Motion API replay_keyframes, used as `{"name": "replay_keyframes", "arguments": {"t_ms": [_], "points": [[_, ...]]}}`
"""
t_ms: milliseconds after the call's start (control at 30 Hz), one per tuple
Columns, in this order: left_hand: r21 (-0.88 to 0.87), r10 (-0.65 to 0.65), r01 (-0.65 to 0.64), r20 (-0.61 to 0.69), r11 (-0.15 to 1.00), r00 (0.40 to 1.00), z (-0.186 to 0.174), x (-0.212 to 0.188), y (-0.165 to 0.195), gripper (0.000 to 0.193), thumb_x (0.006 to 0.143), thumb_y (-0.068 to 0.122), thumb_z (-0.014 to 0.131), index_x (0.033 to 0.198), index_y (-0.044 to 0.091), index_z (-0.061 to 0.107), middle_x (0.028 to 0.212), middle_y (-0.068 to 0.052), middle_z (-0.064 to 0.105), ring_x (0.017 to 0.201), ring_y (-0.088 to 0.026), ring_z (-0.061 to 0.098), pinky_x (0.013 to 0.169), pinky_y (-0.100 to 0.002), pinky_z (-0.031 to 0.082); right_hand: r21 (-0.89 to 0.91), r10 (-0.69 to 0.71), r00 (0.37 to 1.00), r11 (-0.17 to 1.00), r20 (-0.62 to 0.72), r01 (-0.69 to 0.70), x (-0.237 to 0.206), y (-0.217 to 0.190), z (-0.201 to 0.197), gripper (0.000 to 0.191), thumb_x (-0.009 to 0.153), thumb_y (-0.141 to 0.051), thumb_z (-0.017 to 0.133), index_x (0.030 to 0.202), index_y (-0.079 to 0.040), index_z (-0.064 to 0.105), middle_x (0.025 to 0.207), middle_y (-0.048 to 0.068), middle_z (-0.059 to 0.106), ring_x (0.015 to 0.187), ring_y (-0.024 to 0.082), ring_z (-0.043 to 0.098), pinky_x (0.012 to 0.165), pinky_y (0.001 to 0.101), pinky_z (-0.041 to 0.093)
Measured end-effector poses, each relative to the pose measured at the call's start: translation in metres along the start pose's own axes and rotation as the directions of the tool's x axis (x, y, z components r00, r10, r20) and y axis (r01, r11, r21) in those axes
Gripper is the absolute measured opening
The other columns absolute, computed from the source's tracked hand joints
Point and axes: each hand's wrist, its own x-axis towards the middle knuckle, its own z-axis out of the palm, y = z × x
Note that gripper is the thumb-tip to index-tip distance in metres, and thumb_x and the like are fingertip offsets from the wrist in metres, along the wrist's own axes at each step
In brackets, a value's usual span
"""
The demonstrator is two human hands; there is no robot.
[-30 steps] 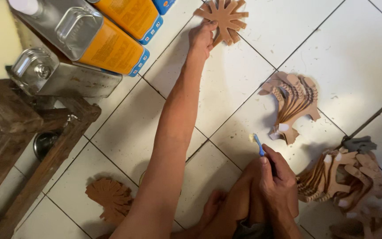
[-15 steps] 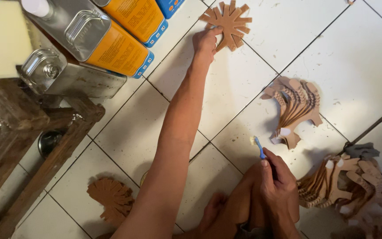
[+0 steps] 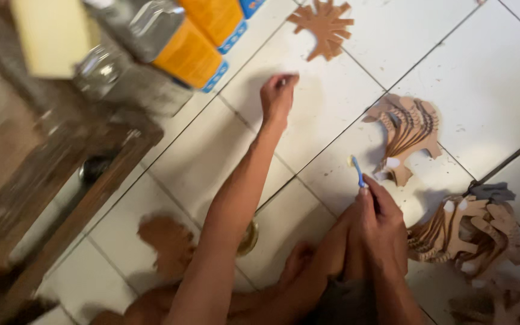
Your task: The person sits on the floor and applies a yellowish liquid to star-shaped wooden pieces using a toothbrush. They dip the brush into a small container, coat the pieces, and place them on the floor to dry.
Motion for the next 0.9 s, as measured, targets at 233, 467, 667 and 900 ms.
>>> {"name": "replay_keyframes", "arguments": {"t_ms": [233, 467, 667, 900], "points": [[0.187, 0.056, -0.033, -0.116, 0.982, 0.992, -0.172, -0.154, 0.035, 0.017, 0.09, 0.019, 0.075, 0.09, 0.003, 0.071, 0.063, 0.004, 0.056, 0.055, -0.006, 0.047, 0.049, -0.026, 0.039, 0.047, -0.261, 0.95, 0.965, 0.172, 0.257, -0.042, 0.002, 0.015, 0.029, 0.108, -0.019, 0.06, 0.132, -0.005, 0.07, 0.096, 0.01, 0.067, 0.084, 0.015, 0.058, 0.075, 0.0295, 0.046], [0.57, 0.438, -0.294, -0.131, 0.767, 0.889, -0.329, -0.337, 0.054, 0.018, 0.098, 0.018, 0.072, 0.1, 0.0, 0.072, 0.068, -0.003, 0.06, 0.062, -0.012, 0.053, 0.057, -0.029, 0.045, -0.043, -0.548, 0.604, 0.72, 0.579, 0.693, -0.087, 0.037, 0.12, 0.024, 0.102, -0.017, 0.067, 0.122, -0.008, 0.075, 0.08, 0.017, 0.061, 0.072, 0.03, 0.06, 0.065, 0.0405, 0.047], [0.802, 0.531, -0.121, -0.267, 0.586, 0.804, -0.372, -0.549, 0.04, 0.038, 0.106, 0.017, 0.063, 0.139, -0.003, 0.059, 0.132, -0.024, 0.065, 0.123, -0.035, 0.063, 0.104, -0.042, 0.051, -0.094, -0.695, 0.281, 0.294, 0.662, 0.951, -0.128, 0.032, 0.173, 0.011, 0.095, -0.02, 0.072, 0.101, -0.013, 0.079, 0.085, 0.013, 0.069, 0.073, 0.034, 0.067, 0.061, 0.0443, 0.053], [0.904, 0.525, 0.181, -0.378, 0.388, 0.763, -0.374, -0.639, -0.009, 0.05, 0.104, 0.022, 0.064, 0.143, -0.008, 0.055, 0.143, -0.031, 0.054, 0.13, -0.046, 0.056, 0.106, -0.048, 0.049, -0.208, -0.66, 0.163, 0.009, 0.734, 0.978, -0.138, 0.029, 0.176, 0.011, 0.094, -0.021, 0.072, 0.101, -0.016, 0.079, 0.081, 0.012, 0.067, 0.063, 0.029, 0.066, 0.054, 0.0404, 0.053]]}}
